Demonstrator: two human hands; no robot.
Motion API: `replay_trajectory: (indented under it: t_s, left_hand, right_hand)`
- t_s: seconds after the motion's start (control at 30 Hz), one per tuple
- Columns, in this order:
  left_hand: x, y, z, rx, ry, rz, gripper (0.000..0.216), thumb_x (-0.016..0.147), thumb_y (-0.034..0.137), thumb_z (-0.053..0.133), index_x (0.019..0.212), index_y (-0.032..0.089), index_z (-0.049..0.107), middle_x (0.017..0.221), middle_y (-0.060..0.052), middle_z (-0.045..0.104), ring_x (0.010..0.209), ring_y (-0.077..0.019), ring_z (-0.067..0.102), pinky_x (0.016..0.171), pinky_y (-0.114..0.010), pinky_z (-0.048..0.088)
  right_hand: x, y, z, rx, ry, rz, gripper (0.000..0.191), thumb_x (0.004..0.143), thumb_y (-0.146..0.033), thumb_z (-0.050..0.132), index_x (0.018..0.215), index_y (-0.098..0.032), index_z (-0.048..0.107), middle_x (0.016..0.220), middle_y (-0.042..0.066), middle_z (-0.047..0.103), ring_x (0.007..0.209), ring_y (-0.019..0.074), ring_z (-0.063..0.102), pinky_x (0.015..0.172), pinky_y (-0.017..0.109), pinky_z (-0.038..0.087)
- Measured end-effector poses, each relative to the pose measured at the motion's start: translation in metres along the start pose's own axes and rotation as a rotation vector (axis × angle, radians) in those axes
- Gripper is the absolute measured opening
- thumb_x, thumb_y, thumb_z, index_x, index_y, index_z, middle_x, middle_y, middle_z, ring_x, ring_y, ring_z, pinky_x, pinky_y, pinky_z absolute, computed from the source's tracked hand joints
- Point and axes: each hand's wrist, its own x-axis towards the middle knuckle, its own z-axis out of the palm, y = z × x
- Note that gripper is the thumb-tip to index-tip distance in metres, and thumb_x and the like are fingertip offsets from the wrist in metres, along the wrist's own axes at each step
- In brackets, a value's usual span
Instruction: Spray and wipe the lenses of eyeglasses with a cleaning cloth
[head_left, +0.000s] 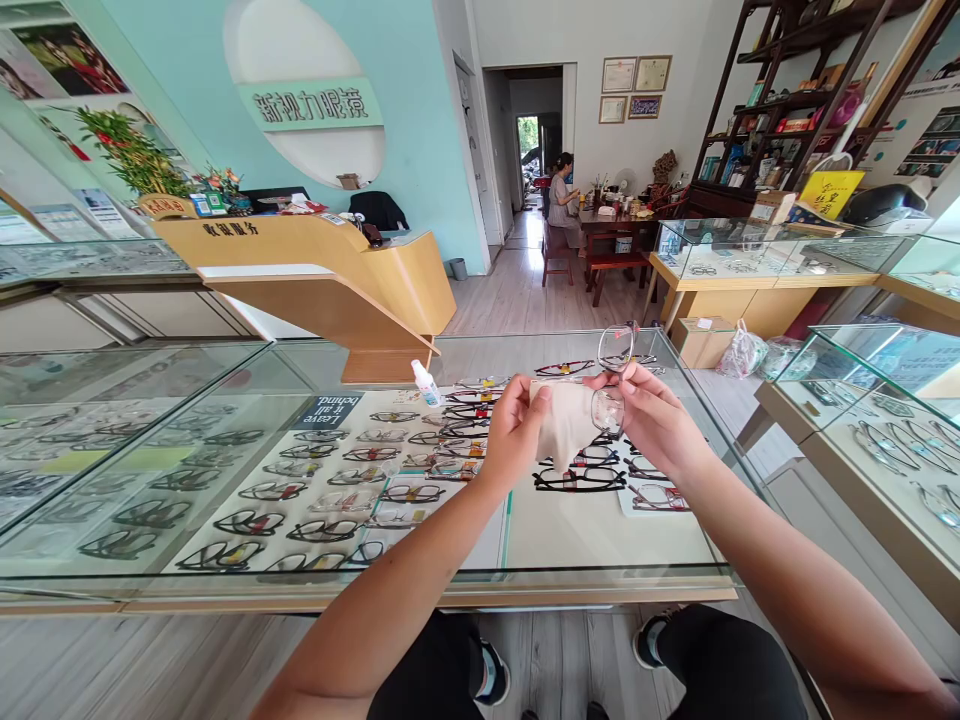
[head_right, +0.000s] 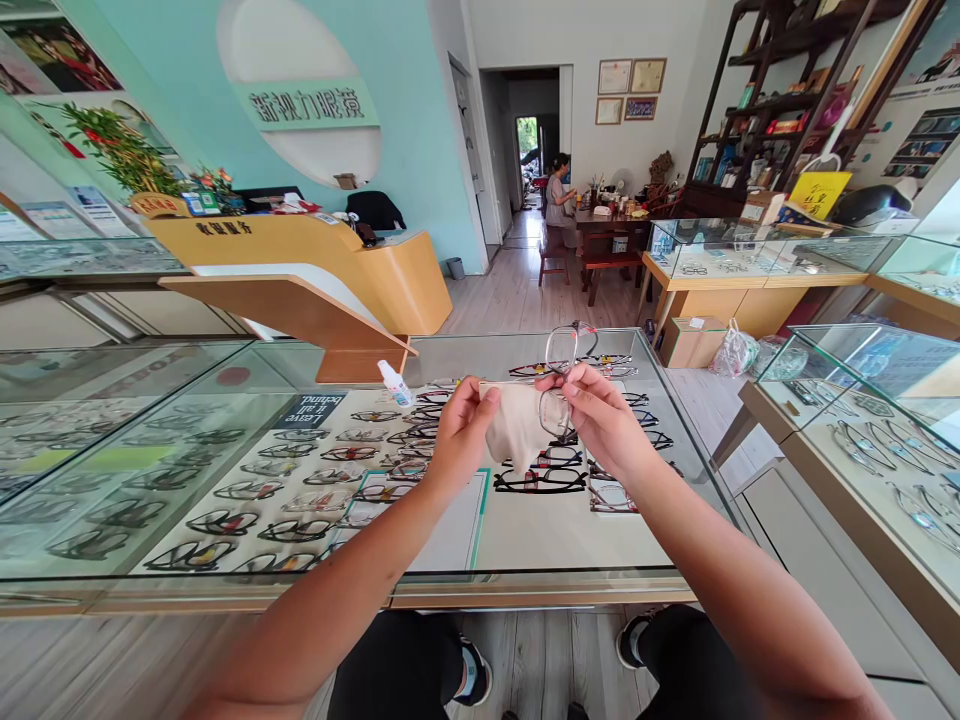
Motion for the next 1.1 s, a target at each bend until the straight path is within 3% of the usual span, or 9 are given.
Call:
replay_trajectory:
  t_s: [0.13,0.33,0.53,0.77,0.9,0.97,1.1]
  left_hand:
    - [-0.005,0.007,0.003,0.029,-0.029,0.012,0.058,0.093,0.073,0.075,0.084,0.023,0.049,0.073,0.004,0.047,0.066,-0.0138,0.039,0.063,-0.027,0.034]
    - [-0.008,0.009,0.006,0.076,-0.068,0.026,0.06,0.094,0.073,0.073,0.08,0.023,0.044,0.071,0.004,0.043,0.063,-0.0128,0.034,0.06,-0.028,0.031]
    - [-0.011,0.003,0.002,0.195,-0.114,0.058,0.041,0.103,0.062,0.067,0.096,0.022,0.06,0.08,0.001,0.058,0.072,-0.016,0.049,0.068,-0.028,0.037]
    - [-0.016,0.005,0.003,0.268,-0.061,0.111,0.026,0.105,0.05,0.069,0.103,0.024,0.069,0.09,-0.003,0.07,0.081,-0.0196,0.06,0.077,-0.029,0.043]
    - [-0.015,0.009,0.003,0.331,-0.04,0.162,0.023,0.105,0.047,0.068,0.1,0.024,0.07,0.094,-0.004,0.067,0.084,-0.0211,0.058,0.076,-0.03,0.042]
    - [-0.015,0.012,0.002,0.367,-0.091,0.215,0.024,0.106,0.045,0.066,0.096,0.024,0.068,0.092,-0.005,0.065,0.084,-0.0215,0.058,0.076,-0.031,0.043]
    - [-0.015,0.019,0.002,0.346,-0.267,0.29,0.033,0.111,0.048,0.055,0.097,0.025,0.075,0.097,-0.009,0.073,0.095,-0.0271,0.064,0.092,-0.039,0.046]
  right_hand:
    - [0.0,0.008,0.001,0.052,-0.027,0.023,0.019,0.095,-0.04,0.083,0.097,-0.03,0.067,0.116,0.003,0.08,0.113,0.0246,0.071,0.089,0.038,0.054]
    - [-0.001,0.015,0.005,0.083,-0.03,0.049,0.02,0.092,-0.041,0.087,0.097,-0.03,0.071,0.125,0.002,0.08,0.118,0.0243,0.071,0.1,0.039,0.054]
    - [-0.001,0.018,0.005,0.021,0.01,0.051,0.022,0.091,-0.043,0.088,0.096,-0.03,0.071,0.118,0.002,0.08,0.115,0.0243,0.071,0.099,0.039,0.053]
    - [0.0,0.022,0.004,-0.108,0.082,-0.017,0.026,0.091,-0.048,0.089,0.095,-0.03,0.071,0.113,0.002,0.076,0.109,0.0243,0.066,0.1,0.039,0.049]
    - [-0.002,0.023,0.007,-0.14,0.102,-0.048,0.025,0.091,-0.048,0.088,0.094,-0.029,0.071,0.111,0.002,0.075,0.113,0.0242,0.065,0.103,0.039,0.048]
    - [-0.002,0.023,0.008,-0.133,0.11,-0.058,0.025,0.09,-0.046,0.089,0.093,-0.029,0.071,0.108,0.001,0.074,0.112,0.0234,0.065,0.104,0.038,0.047]
    - [-0.005,0.021,0.012,-0.084,0.097,-0.032,0.023,0.091,-0.046,0.09,0.095,-0.03,0.073,0.109,0.001,0.074,0.104,0.0217,0.066,0.098,0.036,0.05]
